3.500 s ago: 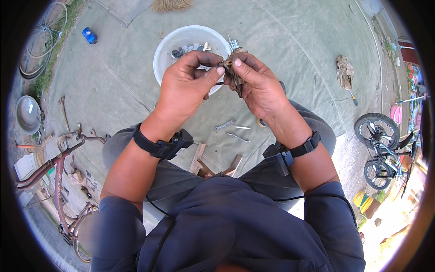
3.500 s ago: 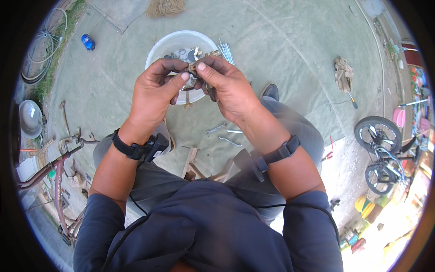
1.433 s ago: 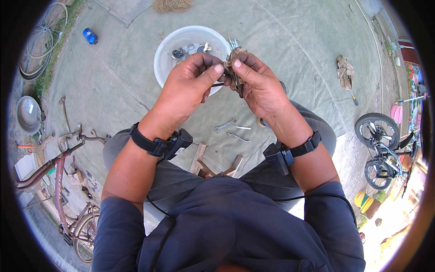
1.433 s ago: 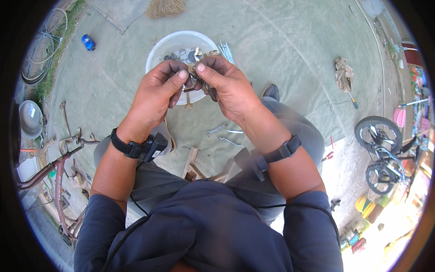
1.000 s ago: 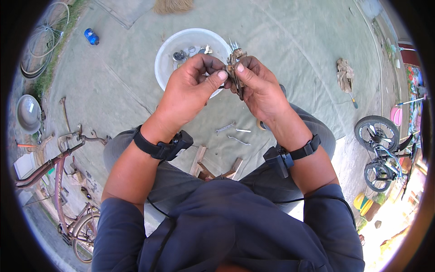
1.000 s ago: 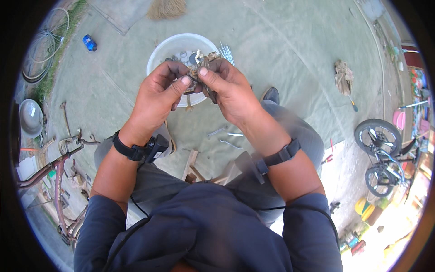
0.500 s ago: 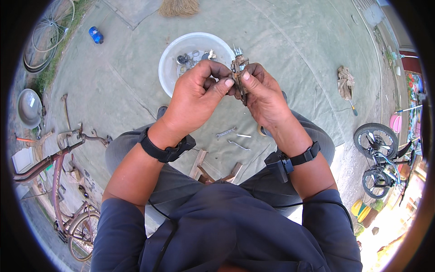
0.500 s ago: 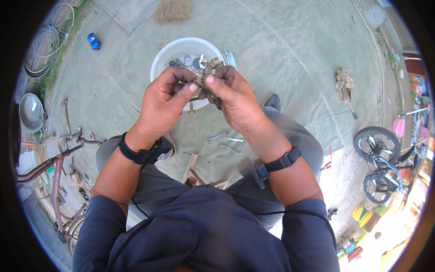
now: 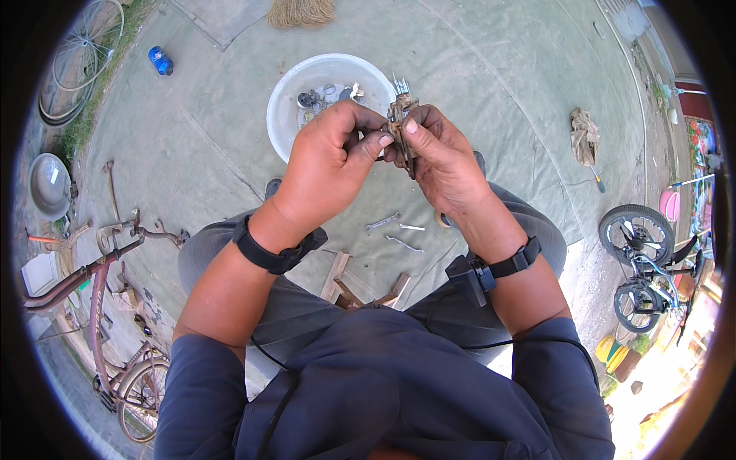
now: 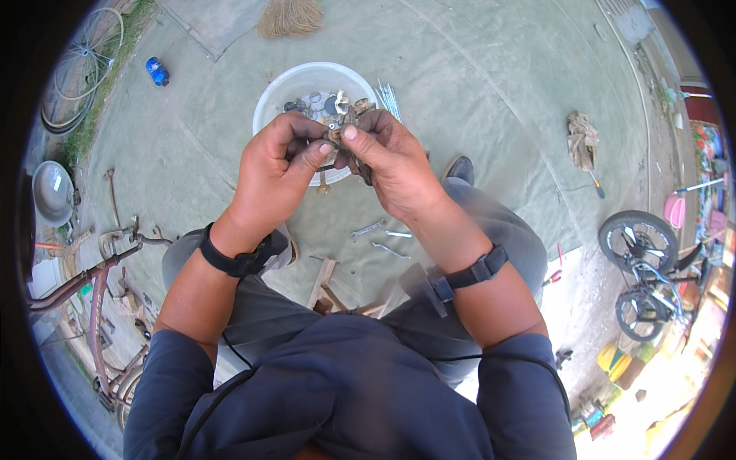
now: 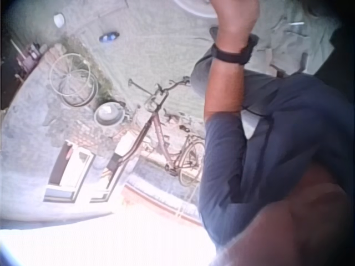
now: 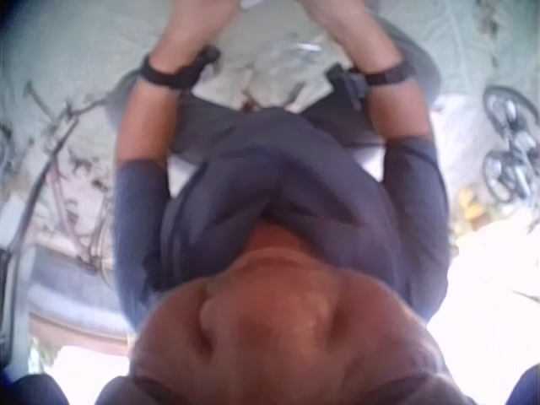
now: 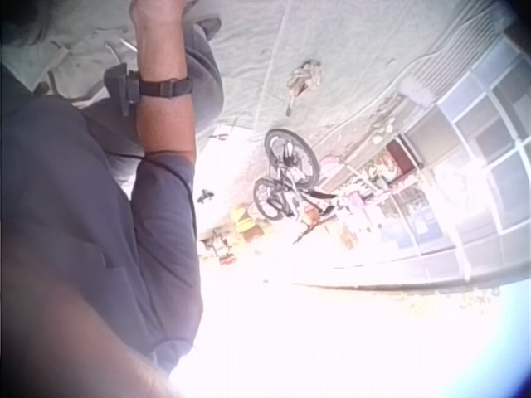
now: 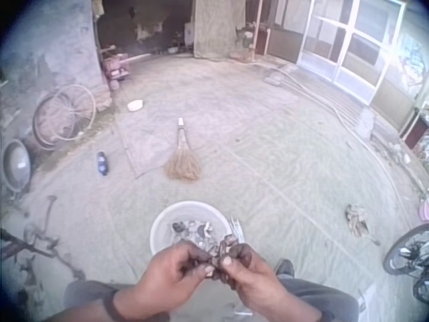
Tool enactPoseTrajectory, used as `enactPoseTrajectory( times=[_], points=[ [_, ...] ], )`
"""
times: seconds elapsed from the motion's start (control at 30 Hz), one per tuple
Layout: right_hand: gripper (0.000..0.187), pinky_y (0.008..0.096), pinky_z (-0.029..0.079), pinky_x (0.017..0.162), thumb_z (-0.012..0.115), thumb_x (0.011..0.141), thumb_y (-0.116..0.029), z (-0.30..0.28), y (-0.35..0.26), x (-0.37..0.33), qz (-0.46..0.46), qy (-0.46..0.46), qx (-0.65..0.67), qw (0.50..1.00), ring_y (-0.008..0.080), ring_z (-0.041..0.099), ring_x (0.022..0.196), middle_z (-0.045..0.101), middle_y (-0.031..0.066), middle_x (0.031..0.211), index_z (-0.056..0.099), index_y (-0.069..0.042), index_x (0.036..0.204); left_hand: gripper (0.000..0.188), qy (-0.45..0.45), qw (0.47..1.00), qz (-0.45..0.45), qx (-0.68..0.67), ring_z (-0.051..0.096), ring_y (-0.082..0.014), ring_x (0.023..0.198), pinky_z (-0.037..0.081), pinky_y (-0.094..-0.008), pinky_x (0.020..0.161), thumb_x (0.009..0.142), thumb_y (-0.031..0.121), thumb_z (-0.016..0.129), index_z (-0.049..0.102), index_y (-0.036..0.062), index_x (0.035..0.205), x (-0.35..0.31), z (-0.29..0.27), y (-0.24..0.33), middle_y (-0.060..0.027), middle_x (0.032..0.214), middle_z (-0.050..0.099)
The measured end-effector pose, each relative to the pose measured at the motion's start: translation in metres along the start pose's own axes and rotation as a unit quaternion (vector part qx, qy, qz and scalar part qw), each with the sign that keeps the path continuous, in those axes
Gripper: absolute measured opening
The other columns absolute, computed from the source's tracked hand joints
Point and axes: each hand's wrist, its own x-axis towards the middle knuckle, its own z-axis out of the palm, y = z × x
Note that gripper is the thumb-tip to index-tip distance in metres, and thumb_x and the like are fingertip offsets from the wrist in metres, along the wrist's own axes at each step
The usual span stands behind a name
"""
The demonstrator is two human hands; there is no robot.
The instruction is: The person assembles a rusty mechanical linkage by inserting pins and small metal components into a bracket-like part. They repeatedly insert, remove, and reposition the pins while holding the assembly in both hands.
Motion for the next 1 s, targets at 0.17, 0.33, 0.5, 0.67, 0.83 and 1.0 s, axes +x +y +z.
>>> enactPoseTrajectory(
  times=[0.17, 0.33, 0.5, 0.67, 0.83, 1.0],
  points=[
    [0.034, 0.0282, 0.046, 0.074, 0.072, 0.095, -0.025, 0.0013, -0.0011, 0.0007, -0.01, 0.0, 0.002, 1.0, 0.0163, 0.063, 0.085, 0.066, 0.0088, 0.1, 0.051, -0.002, 0.11, 0.009, -0.012, 0.994, -0.042, -0.101, 0.067, -0.0124, 0.084, 0.053, -0.0259, 0.072, 0.1, 0.006, 0.06, 0.058, -0.0024, 0.101, 0.0037, -0.0012, 0.0037, -0.0064, 0.09, 0.068],
    [0.034, 0.0276, 0.047, 0.074, 0.072, 0.095, -0.025, 0.0015, -0.0002, 0.0009, -0.012, -0.002, 0.003, 1.0, 0.0164, 0.063, 0.085, 0.066, 0.0084, 0.098, 0.051, -0.002, 0.11, 0.009, -0.04, 0.986, -0.113, -0.117, 0.066, -0.013, 0.086, 0.053, -0.0272, 0.076, 0.101, 0.007, 0.059, 0.058, -0.0021, 0.102, 0.0025, -0.0054, 0.0031, -0.0065, 0.09, 0.068],
    [0.034, 0.0269, 0.048, 0.074, 0.072, 0.095, -0.026, -0.0001, 0.0009, 0.0006, -0.001, 0.003, -0.001, 1.0, 0.0161, 0.063, 0.085, 0.066, 0.0083, 0.098, 0.051, -0.003, 0.108, 0.009, -0.022, 0.996, -0.027, -0.082, 0.068, -0.0131, 0.084, 0.054, -0.027, 0.072, 0.1, 0.006, 0.06, 0.058, -0.0026, 0.103, 0.003, -0.0002, -0.0028, -0.0073, 0.09, 0.068],
    [0.034, 0.0268, 0.047, 0.073, 0.073, 0.094, -0.026, 0.0014, 0.0014, -0.0001, 0.005, 0.015, -0.002, 1.0, 0.0154, 0.063, 0.085, 0.065, 0.0079, 0.098, 0.052, -0.004, 0.107, 0.011, -0.001, 0.993, 0.052, 0.102, 0.07, -0.0134, 0.081, 0.054, -0.0255, 0.067, 0.099, 0.006, 0.061, 0.058, -0.0032, 0.104, 0.001, -0.002, -0.0001, -0.008, 0.091, 0.068],
    [0.033, 0.0268, 0.047, 0.073, 0.073, 0.094, -0.026, 0.0021, -0.0011, 0.0007, -0.001, 0.001, 0.004, 1.0, 0.015, 0.062, 0.084, 0.065, 0.0071, 0.097, 0.052, -0.004, 0.107, 0.011, -0.033, 0.997, -0.053, -0.055, 0.068, -0.0137, 0.082, 0.054, -0.0275, 0.069, 0.099, 0.007, 0.063, 0.059, -0.0032, 0.101, 0.0024, -0.0034, -0.0001, -0.0078, 0.09, 0.069],
    [0.032, 0.0257, 0.046, 0.071, 0.073, 0.094, -0.027, 0.0025, -0.0001, 0.0002, 0.004, 0.003, -0.003, 1.0, 0.014, 0.062, 0.083, 0.064, 0.006, 0.095, 0.053, -0.004, 0.105, 0.012, -0.031, 0.996, -0.032, -0.08, 0.067, -0.0142, 0.084, 0.054, -0.0307, 0.071, 0.099, 0.009, 0.063, 0.059, -0.0028, 0.1, 0.0033, -0.002, -0.0052, -0.0073, 0.089, 0.068]
  ],
)
